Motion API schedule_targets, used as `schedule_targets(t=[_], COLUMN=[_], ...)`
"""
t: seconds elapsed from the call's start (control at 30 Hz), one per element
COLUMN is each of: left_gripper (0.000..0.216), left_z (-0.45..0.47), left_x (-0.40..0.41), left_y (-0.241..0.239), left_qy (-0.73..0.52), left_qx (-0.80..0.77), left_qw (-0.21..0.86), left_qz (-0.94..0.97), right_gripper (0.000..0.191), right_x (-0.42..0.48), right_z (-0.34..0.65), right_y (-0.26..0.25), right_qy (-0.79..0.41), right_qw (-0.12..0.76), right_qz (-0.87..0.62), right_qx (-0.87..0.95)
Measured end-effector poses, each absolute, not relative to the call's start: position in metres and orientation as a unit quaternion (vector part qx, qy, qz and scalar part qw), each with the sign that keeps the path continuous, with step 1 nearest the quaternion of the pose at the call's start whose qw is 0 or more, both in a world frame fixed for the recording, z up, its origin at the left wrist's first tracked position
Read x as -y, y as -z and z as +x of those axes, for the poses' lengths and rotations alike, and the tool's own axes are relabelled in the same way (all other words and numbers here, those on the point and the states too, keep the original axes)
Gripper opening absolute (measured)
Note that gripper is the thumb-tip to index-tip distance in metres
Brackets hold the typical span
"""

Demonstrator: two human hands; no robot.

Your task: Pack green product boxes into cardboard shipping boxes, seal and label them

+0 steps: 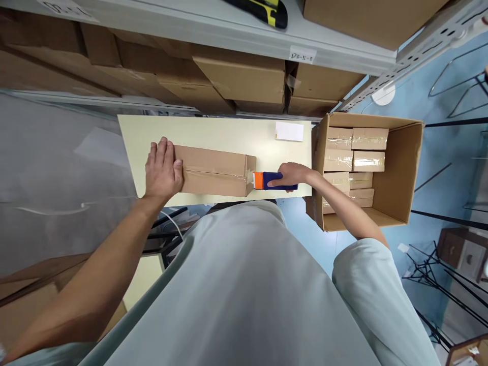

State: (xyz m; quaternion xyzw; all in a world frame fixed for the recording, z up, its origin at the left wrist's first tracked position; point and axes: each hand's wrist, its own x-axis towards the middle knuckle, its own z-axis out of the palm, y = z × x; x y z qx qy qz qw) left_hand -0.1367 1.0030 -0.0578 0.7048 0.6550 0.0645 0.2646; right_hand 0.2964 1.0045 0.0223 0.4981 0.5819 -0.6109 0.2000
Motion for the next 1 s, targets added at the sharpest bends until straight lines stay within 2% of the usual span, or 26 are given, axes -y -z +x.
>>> schedule_targets(t=[0.37,0.7,1.0], left_gripper=[0.080,0.079,0.079], left_z=[-0.142,-0.141,-0.139], left_x=[-1.000,-0.997,-0.995], left_y=[0.068,0.064,0.067], left_qy=[-0.102,-0.109,-0.101], left_qx=[-0.621,-0.612,-0.610], left_qw=[0.253,0.255,0.235], left_qz=[0.734,0.741,0.750], right_gripper=[0.076,0.070,0.065], right_x=[-0.995,-0.988,-0.980], right_z=[0.313,0.309,0.308], right_y=[-0.012,-0.038,-0.027], right_qy=[0.697,0.656,0.602], right_qw=[0.126,0.134,0.156], right_qz=[0.490,0.523,0.547], right_qx=[-0.508,-0.527,-0.560])
